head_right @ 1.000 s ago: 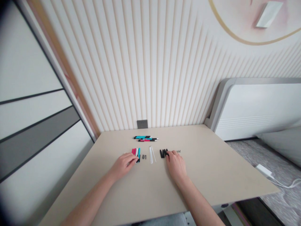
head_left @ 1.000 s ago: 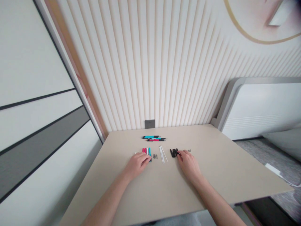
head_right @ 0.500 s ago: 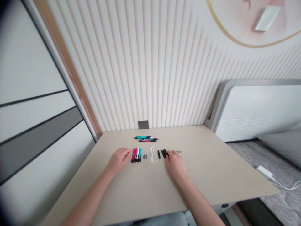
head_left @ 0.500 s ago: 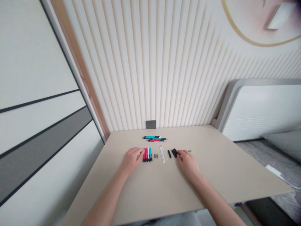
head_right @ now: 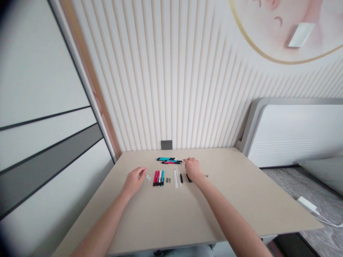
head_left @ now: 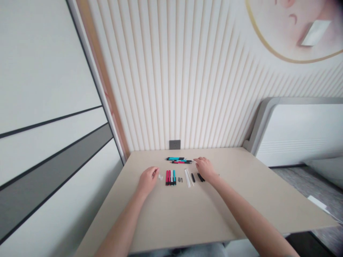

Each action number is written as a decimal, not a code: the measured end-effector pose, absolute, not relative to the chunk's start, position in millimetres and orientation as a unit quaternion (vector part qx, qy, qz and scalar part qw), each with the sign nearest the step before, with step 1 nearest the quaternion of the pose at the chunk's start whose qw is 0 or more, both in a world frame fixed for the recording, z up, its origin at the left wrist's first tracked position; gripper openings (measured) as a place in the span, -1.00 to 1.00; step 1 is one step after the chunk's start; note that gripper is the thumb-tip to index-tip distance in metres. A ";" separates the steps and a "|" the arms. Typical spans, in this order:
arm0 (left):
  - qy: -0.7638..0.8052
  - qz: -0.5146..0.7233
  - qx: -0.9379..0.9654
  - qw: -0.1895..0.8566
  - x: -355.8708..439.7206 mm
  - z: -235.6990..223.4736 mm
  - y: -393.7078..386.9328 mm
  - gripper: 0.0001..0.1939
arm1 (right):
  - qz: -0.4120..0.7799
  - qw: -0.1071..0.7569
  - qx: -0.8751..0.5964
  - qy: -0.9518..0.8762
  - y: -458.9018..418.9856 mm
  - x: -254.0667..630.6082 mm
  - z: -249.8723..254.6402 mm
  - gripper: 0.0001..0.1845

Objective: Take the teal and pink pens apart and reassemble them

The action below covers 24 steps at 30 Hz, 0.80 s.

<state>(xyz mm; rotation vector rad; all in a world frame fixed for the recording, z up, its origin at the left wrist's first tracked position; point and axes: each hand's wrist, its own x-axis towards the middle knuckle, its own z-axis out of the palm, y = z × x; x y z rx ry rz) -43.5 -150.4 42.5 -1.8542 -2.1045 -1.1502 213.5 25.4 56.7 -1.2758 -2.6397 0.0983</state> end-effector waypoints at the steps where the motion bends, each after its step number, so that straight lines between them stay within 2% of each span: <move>1: -0.696 -0.377 -0.609 0.051 -43.9 40.8 -150.3 -0.70 | 0.035 0.097 -0.430 -0.897 33.4 206.2 56.3 -0.59; 6: -0.700 -0.387 -0.600 0.039 -48.2 32.9 -152.1 -0.70 | 0.046 0.076 -0.419 -0.904 55.9 185.2 49.3 -0.67; 11: -0.697 -0.402 -0.594 0.031 -49.8 29.2 -153.5 -0.71 | 0.057 0.090 -0.420 -0.901 59.7 184.8 46.0 -0.73; 21: -0.678 -0.420 -0.603 0.010 -48.3 26.2 -153.6 -0.74 | 0.077 0.204 -0.411 -0.885 32.4 210.5 58.6 -0.66; 24: -0.663 -0.418 -0.621 0.005 -44.7 26.4 -154.2 -0.68 | 0.101 0.232 -0.374 -0.892 9.2 212.9 52.6 -0.68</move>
